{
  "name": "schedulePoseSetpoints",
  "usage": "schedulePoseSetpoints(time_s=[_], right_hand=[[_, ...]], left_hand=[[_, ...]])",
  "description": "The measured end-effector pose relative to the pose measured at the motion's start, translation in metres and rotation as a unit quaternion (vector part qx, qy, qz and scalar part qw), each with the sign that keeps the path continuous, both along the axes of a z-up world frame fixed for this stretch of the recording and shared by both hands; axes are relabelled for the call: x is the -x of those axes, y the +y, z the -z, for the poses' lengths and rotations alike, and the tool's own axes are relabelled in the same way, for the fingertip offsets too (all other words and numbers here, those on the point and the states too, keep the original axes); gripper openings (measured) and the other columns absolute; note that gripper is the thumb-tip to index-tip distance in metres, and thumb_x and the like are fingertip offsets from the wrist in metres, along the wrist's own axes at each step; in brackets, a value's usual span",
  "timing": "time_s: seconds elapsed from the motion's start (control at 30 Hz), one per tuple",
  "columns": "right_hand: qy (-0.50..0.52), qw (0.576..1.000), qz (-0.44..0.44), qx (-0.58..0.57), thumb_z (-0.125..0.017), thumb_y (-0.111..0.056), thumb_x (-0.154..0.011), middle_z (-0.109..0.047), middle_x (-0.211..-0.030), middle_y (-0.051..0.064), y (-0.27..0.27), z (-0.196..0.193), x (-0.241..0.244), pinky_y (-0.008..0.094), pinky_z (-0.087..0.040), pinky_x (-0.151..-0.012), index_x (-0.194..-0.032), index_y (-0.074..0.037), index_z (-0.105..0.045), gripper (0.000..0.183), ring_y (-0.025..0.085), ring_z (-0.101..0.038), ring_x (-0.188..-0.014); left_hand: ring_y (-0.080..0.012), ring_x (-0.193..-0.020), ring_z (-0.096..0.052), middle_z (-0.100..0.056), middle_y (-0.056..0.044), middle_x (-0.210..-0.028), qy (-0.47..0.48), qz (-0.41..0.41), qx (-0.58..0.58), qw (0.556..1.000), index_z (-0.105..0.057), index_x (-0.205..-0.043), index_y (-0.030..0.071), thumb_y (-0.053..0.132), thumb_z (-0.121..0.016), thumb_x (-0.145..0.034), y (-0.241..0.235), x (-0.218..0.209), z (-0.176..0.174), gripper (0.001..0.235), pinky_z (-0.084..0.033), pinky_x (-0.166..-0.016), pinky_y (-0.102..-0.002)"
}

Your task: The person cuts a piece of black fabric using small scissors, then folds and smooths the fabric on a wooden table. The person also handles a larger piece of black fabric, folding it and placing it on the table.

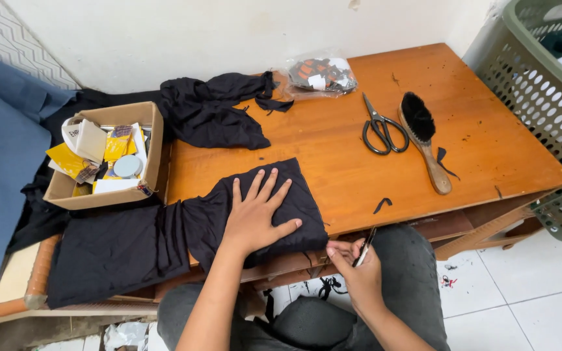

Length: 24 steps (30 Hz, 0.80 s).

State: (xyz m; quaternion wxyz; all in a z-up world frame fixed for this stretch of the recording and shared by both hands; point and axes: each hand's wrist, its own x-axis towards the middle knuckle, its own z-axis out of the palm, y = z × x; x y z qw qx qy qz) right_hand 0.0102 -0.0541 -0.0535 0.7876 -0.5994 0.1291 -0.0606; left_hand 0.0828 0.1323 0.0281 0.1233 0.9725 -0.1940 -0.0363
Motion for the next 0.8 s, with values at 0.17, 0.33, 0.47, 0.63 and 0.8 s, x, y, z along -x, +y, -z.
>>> schedulePoseSetpoints(time_s=[0.17,0.33,0.47,0.63,0.8], right_hand=[[0.03,0.999,0.016,-0.007,-0.066,0.002,-0.068,-0.058,-0.071,0.015,0.008,0.015,-0.01,0.035,-0.049,-0.076,-0.068,-0.01,-0.03,0.038,0.02,-0.059,-0.079],[0.01,0.995,-0.041,-0.09,-0.062,0.009,-0.07,-0.027,-0.062,0.005,0.007,0.023,-0.014,0.033,-0.036,-0.053,-0.069,-0.011,-0.025,0.042,0.018,-0.04,-0.055],[0.071,0.996,-0.024,-0.054,-0.064,0.007,-0.067,-0.026,-0.054,0.005,-0.004,0.037,-0.015,0.031,-0.027,-0.048,-0.065,-0.011,-0.023,0.045,0.017,-0.031,-0.046],[0.067,0.997,0.048,0.005,-0.067,0.004,-0.059,-0.04,-0.044,0.009,-0.016,0.06,-0.014,0.03,-0.035,-0.046,-0.06,-0.01,-0.028,0.042,0.017,-0.042,-0.041],[-0.051,0.975,0.04,0.214,-0.074,-0.007,-0.05,-0.065,-0.068,0.009,-0.02,0.061,-0.014,0.033,-0.042,-0.091,-0.057,-0.002,-0.056,0.02,0.019,-0.063,-0.081]], left_hand=[[-0.0258,-0.131,-0.002,-0.008,-0.006,-0.142,-0.017,0.005,0.022,1.0,-0.021,-0.135,0.023,0.062,-0.036,-0.075,0.003,-0.001,0.004,0.073,0.006,-0.097,-0.058],[-0.0257,-0.13,-0.005,-0.012,-0.007,-0.141,-0.058,0.006,0.045,0.997,-0.024,-0.134,0.02,0.06,-0.038,-0.078,0.003,-0.002,0.01,0.071,0.006,-0.098,-0.054],[-0.0244,-0.129,-0.01,-0.018,-0.005,-0.141,-0.087,-0.004,0.066,0.994,-0.03,-0.133,0.02,0.061,-0.041,-0.078,0.002,-0.004,0.015,0.069,0.002,-0.099,-0.052],[-0.0245,-0.129,-0.012,-0.019,-0.004,-0.141,-0.088,-0.004,0.065,0.994,-0.032,-0.133,0.02,0.062,-0.042,-0.078,0.005,-0.008,0.01,0.07,-0.002,-0.099,-0.052],[-0.0243,-0.129,-0.019,-0.026,-0.005,-0.139,-0.125,-0.039,0.068,0.989,-0.038,-0.13,0.022,0.06,-0.05,-0.074,0.003,-0.008,0.013,0.069,-0.006,-0.101,-0.05]])
